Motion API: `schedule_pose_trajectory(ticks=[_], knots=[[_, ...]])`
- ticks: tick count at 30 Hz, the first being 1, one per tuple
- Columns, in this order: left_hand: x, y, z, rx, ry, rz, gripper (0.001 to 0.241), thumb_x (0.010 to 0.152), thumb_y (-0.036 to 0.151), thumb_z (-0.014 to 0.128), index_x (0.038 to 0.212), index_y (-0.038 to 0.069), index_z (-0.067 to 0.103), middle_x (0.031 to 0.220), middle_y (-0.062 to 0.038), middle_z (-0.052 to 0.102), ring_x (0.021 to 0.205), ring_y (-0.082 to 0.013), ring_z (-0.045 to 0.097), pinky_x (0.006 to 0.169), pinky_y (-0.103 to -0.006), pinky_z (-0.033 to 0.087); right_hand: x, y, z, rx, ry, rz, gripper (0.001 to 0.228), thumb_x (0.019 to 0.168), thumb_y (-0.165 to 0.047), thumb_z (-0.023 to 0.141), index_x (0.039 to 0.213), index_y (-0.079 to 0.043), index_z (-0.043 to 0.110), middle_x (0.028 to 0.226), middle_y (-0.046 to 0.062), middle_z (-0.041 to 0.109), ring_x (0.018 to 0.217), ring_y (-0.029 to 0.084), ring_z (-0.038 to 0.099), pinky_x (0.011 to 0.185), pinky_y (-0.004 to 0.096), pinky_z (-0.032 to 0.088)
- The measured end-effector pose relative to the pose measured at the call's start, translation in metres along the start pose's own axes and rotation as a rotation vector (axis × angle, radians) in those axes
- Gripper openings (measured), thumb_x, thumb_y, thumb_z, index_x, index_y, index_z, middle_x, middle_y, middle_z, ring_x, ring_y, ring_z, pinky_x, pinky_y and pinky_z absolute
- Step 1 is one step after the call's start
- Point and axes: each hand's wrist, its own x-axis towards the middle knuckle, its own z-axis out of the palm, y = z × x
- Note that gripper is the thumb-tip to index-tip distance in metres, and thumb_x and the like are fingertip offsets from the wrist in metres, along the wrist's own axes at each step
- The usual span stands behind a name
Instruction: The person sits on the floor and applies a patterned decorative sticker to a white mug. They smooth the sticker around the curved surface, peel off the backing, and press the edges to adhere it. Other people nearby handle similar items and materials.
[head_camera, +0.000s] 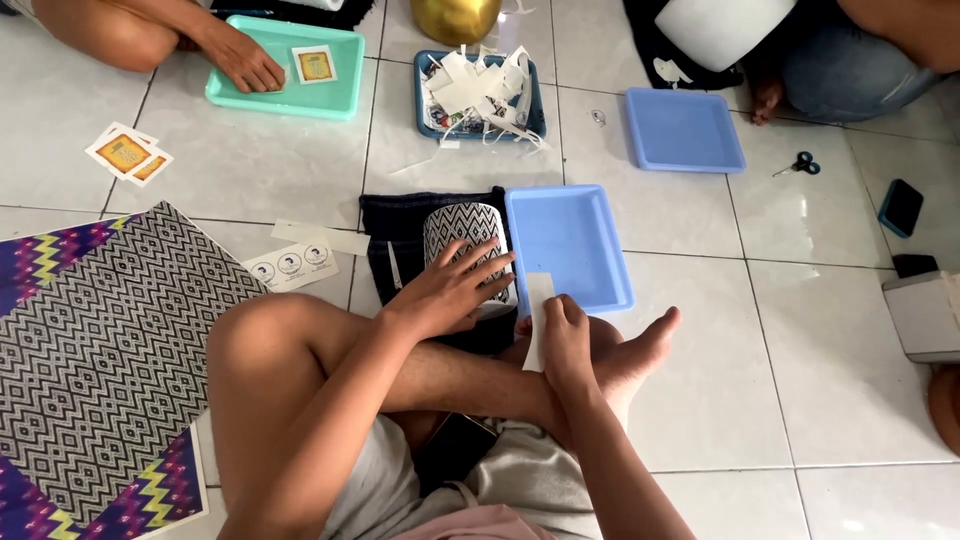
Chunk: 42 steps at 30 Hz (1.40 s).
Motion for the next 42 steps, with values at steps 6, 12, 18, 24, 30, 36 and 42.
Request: schedule_pose_trajectory(ticks=[6, 12, 18, 24, 30, 36, 42], knots=[[-0.001, -0.003, 0.012, -0.044, 0.028, 0.017, 0.059, 0.080, 0.007, 0.068, 0.135, 0.018, 0.050, 0.149, -0.007, 0.036, 0.141, -0.0349, 0.030, 0.109, -0.0553, 0.029, 0.000, -0.001, 0.004, 0.045, 0.037, -0.010, 0.022, 0.087, -0.019, 0.051, 0.082, 0.000, 0.058, 0.064, 0.019, 0.064, 0.062, 0.025, 0.069, 0.066, 0.039, 0.060], [0.000, -0.011, 0.031, -0.094, 0.045, 0.022, 0.052, 0.085, 0.010, 0.067, 0.133, 0.024, 0.052, 0.146, -0.004, 0.042, 0.137, -0.0318, 0.040, 0.111, -0.0548, 0.030, 0.050, 0.050, -0.007, 0.005, 0.097, -0.065, 0.021, 0.089, -0.023, 0.054, 0.084, -0.003, 0.057, 0.070, 0.015, 0.061, 0.071, 0.022, 0.064, 0.070, 0.041, 0.056], [0.002, -0.015, 0.040, -0.064, 0.148, 0.022, 0.046, 0.076, 0.015, 0.077, 0.119, 0.019, 0.059, 0.124, -0.004, 0.057, 0.132, -0.0306, 0.046, 0.114, -0.0600, 0.018, 0.010, 0.002, 0.010, 0.027, 0.049, -0.088, 0.021, 0.092, -0.021, 0.059, 0.095, -0.001, 0.055, 0.076, 0.014, 0.063, 0.070, 0.023, 0.061, 0.068, 0.040, 0.054], [0.000, -0.017, 0.042, -0.048, 0.191, 0.056, 0.042, 0.074, 0.017, 0.079, 0.112, 0.021, 0.061, 0.125, -0.004, 0.058, 0.130, -0.0316, 0.048, 0.115, -0.0621, 0.014, 0.044, 0.036, 0.000, 0.046, 0.047, -0.069, 0.036, 0.084, -0.007, 0.063, 0.112, 0.008, 0.047, 0.078, 0.017, 0.062, 0.068, 0.020, 0.062, 0.069, 0.038, 0.061], [0.001, -0.015, 0.040, -0.037, 0.183, 0.085, 0.035, 0.078, 0.014, 0.076, 0.110, 0.024, 0.066, 0.126, -0.003, 0.059, 0.129, -0.0299, 0.050, 0.116, -0.0604, 0.016, 0.027, 0.015, 0.015, -0.039, -0.060, 0.014, 0.035, 0.091, -0.018, 0.059, 0.113, 0.009, 0.053, 0.083, 0.013, 0.059, 0.073, 0.016, 0.057, 0.070, 0.034, 0.061], [-0.001, -0.017, 0.028, -0.141, 0.220, 0.061, 0.030, 0.075, 0.011, 0.080, 0.101, 0.023, 0.072, 0.143, -0.002, 0.049, 0.141, -0.0339, 0.034, 0.112, -0.0537, 0.030, 0.041, 0.027, 0.011, -0.051, -0.103, 0.004, 0.039, 0.091, -0.025, 0.067, 0.108, 0.009, 0.059, 0.077, 0.012, 0.061, 0.065, 0.016, 0.056, 0.067, 0.035, 0.061], [-0.001, -0.015, 0.024, -0.142, 0.228, 0.084, 0.029, 0.074, 0.011, 0.080, 0.100, 0.023, 0.074, 0.143, -0.001, 0.049, 0.141, -0.0330, 0.034, 0.110, -0.0498, 0.035, 0.039, 0.028, 0.011, -0.045, -0.129, -0.033, 0.034, 0.088, -0.024, 0.072, 0.102, 0.005, 0.063, 0.077, 0.012, 0.061, 0.065, 0.014, 0.056, 0.067, 0.034, 0.061]])
